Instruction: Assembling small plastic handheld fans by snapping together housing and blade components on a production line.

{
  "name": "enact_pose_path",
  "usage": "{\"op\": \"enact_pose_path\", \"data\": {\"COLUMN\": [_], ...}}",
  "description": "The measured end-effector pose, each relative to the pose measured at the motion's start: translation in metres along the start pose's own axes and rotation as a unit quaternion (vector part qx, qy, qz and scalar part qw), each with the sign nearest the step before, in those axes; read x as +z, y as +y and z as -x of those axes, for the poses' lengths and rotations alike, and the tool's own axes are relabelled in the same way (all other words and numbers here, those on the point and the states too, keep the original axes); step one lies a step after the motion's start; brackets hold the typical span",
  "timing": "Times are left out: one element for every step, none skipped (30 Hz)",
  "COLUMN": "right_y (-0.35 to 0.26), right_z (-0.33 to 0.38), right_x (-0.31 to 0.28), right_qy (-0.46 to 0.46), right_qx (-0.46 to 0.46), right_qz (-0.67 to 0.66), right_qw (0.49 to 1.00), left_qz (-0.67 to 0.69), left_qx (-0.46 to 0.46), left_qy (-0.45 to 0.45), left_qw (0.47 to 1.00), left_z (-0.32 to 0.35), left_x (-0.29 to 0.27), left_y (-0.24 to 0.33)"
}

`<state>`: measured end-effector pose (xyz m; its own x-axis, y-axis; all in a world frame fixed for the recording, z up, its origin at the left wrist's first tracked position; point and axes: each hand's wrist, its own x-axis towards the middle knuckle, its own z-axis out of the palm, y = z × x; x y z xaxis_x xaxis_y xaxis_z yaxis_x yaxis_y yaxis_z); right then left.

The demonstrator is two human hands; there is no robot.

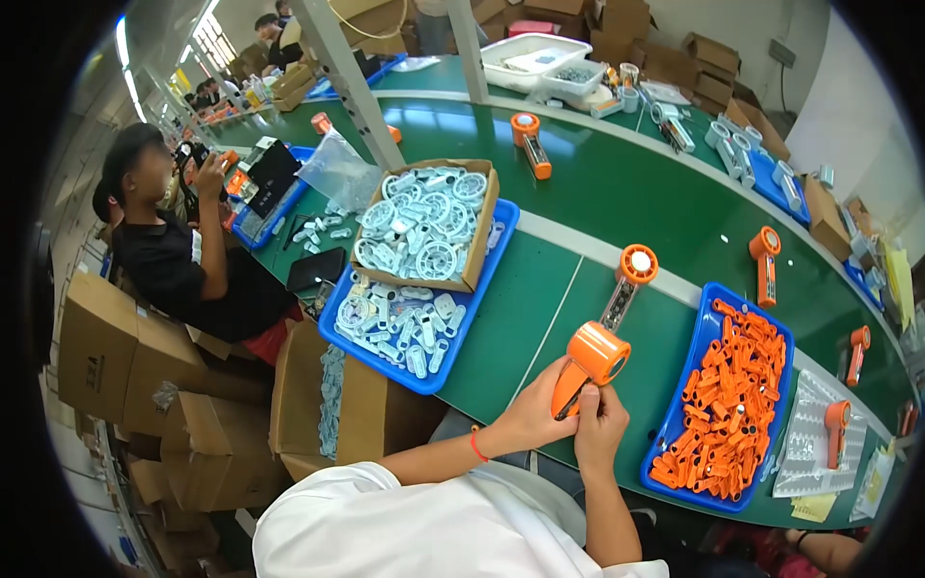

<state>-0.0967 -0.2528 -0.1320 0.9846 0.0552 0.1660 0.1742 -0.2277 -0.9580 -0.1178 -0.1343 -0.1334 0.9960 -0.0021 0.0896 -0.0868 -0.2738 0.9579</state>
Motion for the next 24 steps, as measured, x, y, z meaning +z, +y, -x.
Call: {"op": "enact_pose_path", "data": {"right_y": [0.008,0.012,0.013,0.012,0.011,0.012,0.014,0.013,0.008,0.004,0.017,0.023,0.024,0.013,0.014,0.012,0.014,0.014,0.011,0.002,-0.003,-0.001,0.001,0.004], "right_z": [0.002,0.004,0.004,0.004,0.005,0.003,-0.001,-0.004,-0.004,-0.003,-0.003,0.001,0.001,-0.001,-0.001,-0.001,-0.001,-0.004,-0.005,-0.007,-0.007,-0.006,-0.006,-0.005], "right_x": [0.001,0.002,0.001,0.001,0.001,-0.003,-0.009,-0.023,-0.027,-0.031,-0.035,-0.035,-0.033,-0.025,-0.024,-0.022,-0.022,-0.022,-0.025,-0.025,-0.027,-0.028,-0.030,-0.032], "right_qy": [0.001,0.001,-0.001,-0.009,-0.018,-0.041,-0.066,-0.156,-0.171,-0.179,-0.192,-0.213,-0.227,-0.217,-0.230,-0.219,-0.203,-0.227,-0.256,-0.259,-0.267,-0.256,-0.250,-0.245], "right_qx": [0.019,0.038,0.033,0.032,0.032,0.052,0.073,0.183,0.168,0.158,0.180,0.164,0.149,0.150,0.168,0.170,0.194,0.191,0.183,0.172,0.159,0.165,0.178,0.189], "right_qz": [-0.003,-0.005,-0.008,-0.003,0.003,-0.023,-0.050,-0.086,-0.103,-0.119,-0.148,-0.216,-0.282,-0.332,-0.382,-0.387,-0.369,-0.362,-0.357,-0.361,-0.366,-0.361,-0.356,-0.351], "right_qw": [1.000,0.999,0.999,0.999,0.999,0.998,0.994,0.967,0.965,0.964,0.953,0.939,0.920,0.905,0.879,0.880,0.886,0.884,0.879,0.879,0.877,0.881,0.883,0.884], "left_qz": [-0.011,-0.013,-0.030,-0.046,-0.048,-0.047,-0.049,-0.035,0.008,0.055,0.051,0.058,0.067,0.055,0.044,0.034,0.032,0.060,0.069,0.040,0.023,0.001,-0.022,-0.016], "left_qx": [-0.002,0.002,-0.003,-0.010,-0.011,0.016,0.042,0.063,0.038,0.014,0.022,0.043,0.062,0.102,0.085,0.067,0.059,0.062,0.058,0.089,0.094,0.103,0.097,0.097], "left_qy": [0.013,0.017,0.011,0.008,0.017,0.017,0.016,0.015,-0.018,-0.055,-0.067,-0.061,-0.056,-0.028,-0.035,-0.045,-0.054,-0.054,-0.075,-0.068,-0.079,-0.087,-0.081,-0.086], "left_qw": [1.000,1.000,1.000,0.999,0.999,0.999,0.998,0.997,0.999,0.997,0.996,0.996,0.994,0.993,0.995,0.996,0.996,0.995,0.993,0.993,0.992,0.991,0.992,0.991], "left_z": [0.002,0.004,0.007,0.009,0.009,0.008,0.007,0.006,0.007,0.006,0.008,0.008,0.007,0.004,0.005,0.006,0.004,0.003,0.006,0.007,0.007,0.005,0.005,0.005], "left_x": [0.000,0.001,0.001,0.000,-0.001,0.001,0.000,-0.001,-0.005,-0.007,-0.006,-0.001,0.002,0.002,-0.002,-0.006,-0.011,-0.012,-0.018,-0.016,-0.018,-0.021,-0.019,-0.016], "left_y": [0.000,0.000,-0.001,-0.002,-0.004,-0.007,-0.009,-0.005,0.000,0.008,0.007,0.002,-0.003,-0.004,0.000,0.005,0.012,0.018,0.021,0.019,0.020,0.022,0.021,0.021]}}
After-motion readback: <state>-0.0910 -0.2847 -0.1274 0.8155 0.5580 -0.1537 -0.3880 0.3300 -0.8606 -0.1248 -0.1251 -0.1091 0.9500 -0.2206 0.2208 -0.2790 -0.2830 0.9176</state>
